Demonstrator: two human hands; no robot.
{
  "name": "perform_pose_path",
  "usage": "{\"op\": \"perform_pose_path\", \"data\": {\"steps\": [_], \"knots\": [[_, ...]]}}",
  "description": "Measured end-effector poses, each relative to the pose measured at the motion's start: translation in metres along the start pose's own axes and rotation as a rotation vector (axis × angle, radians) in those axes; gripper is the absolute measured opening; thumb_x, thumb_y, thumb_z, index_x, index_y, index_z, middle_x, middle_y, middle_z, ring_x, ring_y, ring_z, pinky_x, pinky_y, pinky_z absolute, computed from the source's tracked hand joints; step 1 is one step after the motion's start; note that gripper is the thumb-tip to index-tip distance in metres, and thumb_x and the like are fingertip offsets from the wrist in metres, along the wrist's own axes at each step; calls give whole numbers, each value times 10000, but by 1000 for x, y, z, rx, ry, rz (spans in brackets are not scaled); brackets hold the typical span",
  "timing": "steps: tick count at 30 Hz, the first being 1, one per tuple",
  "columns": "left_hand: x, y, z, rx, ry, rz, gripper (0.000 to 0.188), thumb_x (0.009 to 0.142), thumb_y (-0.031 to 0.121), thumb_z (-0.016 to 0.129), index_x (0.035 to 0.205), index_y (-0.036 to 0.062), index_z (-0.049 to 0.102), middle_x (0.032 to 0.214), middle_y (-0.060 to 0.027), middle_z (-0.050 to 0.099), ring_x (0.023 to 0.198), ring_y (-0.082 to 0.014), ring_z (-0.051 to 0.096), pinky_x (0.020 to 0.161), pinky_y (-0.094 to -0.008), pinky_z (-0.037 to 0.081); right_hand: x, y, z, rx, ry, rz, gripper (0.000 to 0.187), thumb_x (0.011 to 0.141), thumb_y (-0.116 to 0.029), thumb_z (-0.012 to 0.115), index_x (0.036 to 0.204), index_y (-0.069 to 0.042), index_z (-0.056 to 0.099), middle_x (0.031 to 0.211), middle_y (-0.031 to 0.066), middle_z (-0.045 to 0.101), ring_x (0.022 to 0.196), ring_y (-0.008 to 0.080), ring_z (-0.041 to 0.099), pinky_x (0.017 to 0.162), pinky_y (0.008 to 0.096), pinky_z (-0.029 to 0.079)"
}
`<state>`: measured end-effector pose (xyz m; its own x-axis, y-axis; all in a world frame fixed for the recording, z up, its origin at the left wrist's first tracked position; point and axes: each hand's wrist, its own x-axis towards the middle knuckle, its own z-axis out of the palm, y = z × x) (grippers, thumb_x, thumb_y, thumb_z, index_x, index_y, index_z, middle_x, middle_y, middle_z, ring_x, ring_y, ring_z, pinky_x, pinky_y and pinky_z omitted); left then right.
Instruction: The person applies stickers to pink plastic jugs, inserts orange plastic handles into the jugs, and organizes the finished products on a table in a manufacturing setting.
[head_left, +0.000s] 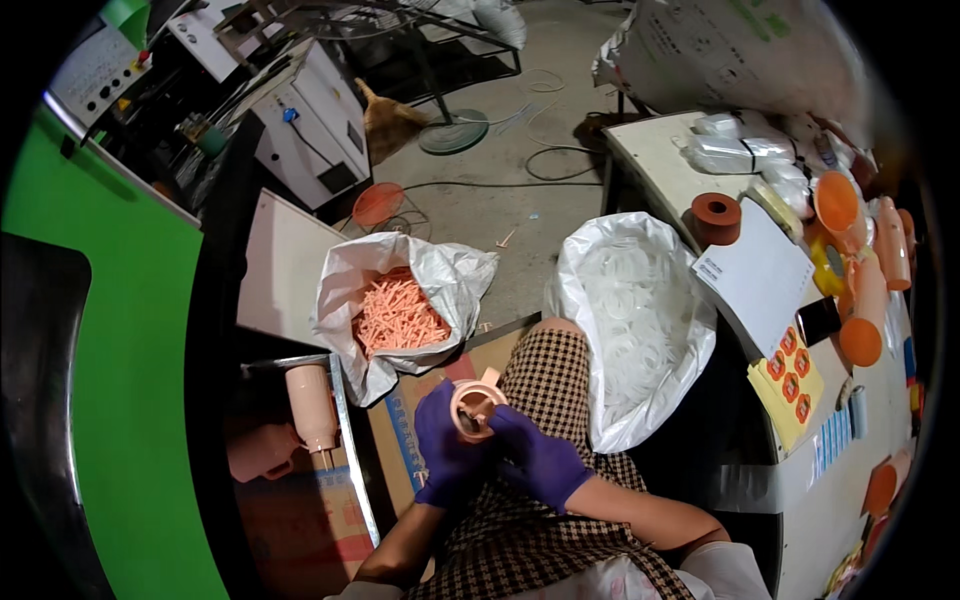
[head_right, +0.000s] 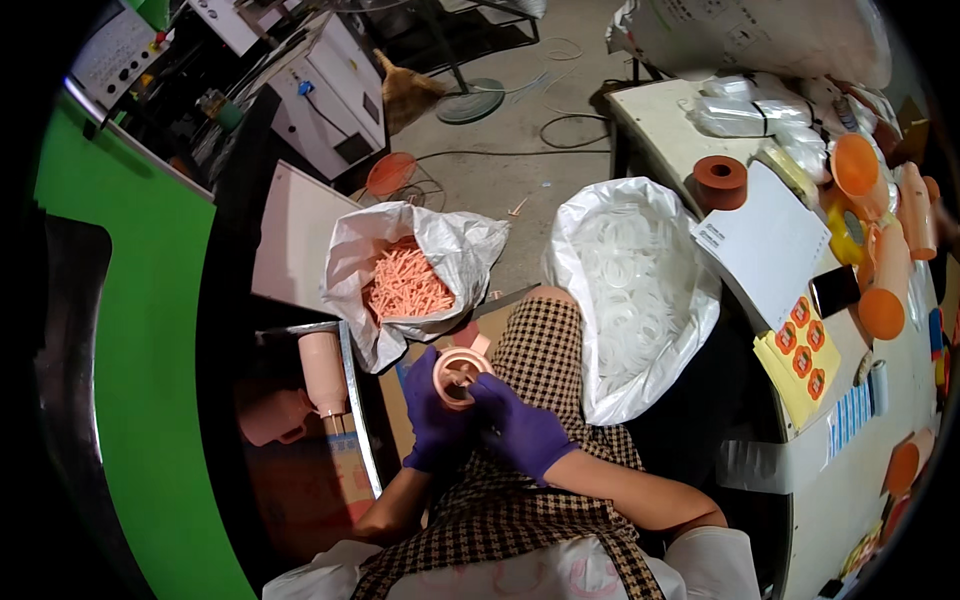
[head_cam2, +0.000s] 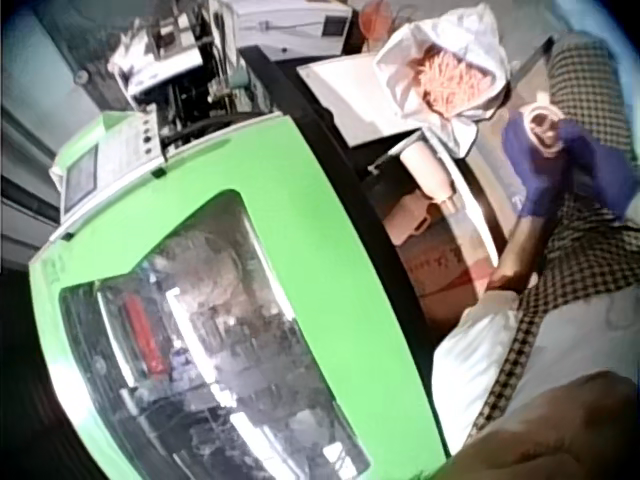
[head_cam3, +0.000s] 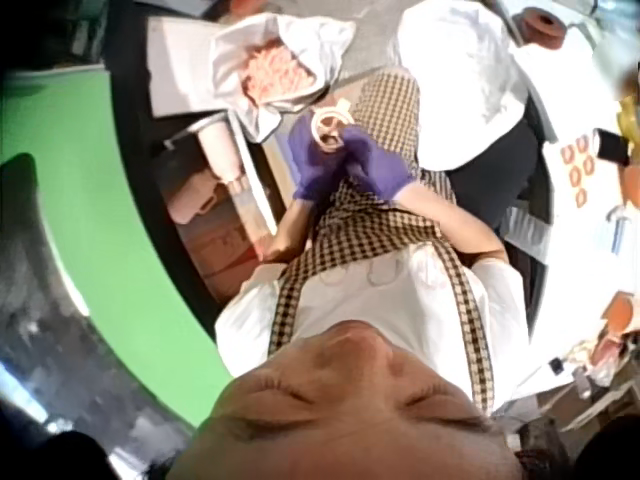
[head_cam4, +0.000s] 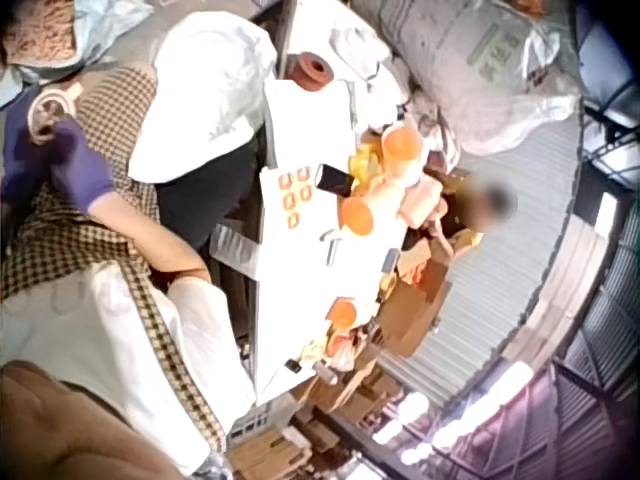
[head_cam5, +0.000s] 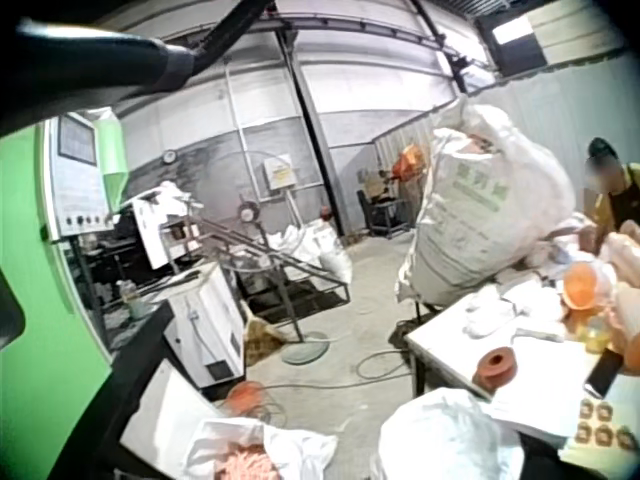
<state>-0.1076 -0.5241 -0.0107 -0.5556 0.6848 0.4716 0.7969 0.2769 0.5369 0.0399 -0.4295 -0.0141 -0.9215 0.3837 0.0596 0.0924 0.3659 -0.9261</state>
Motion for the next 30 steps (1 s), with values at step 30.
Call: {"op": "perform_pose_path", "data": {"steps": [30], "knots": [[-21,-84,10,157,-405,-7,1143,632,436,906,1521,-3,339,1445,-249,473,1274,-382,524,1036,-472,484,61,69,27,-155,-241,-278,662,752,-263,705,1381,-136,546,1453,222,480,1195,382,589,933,458,507]]}}
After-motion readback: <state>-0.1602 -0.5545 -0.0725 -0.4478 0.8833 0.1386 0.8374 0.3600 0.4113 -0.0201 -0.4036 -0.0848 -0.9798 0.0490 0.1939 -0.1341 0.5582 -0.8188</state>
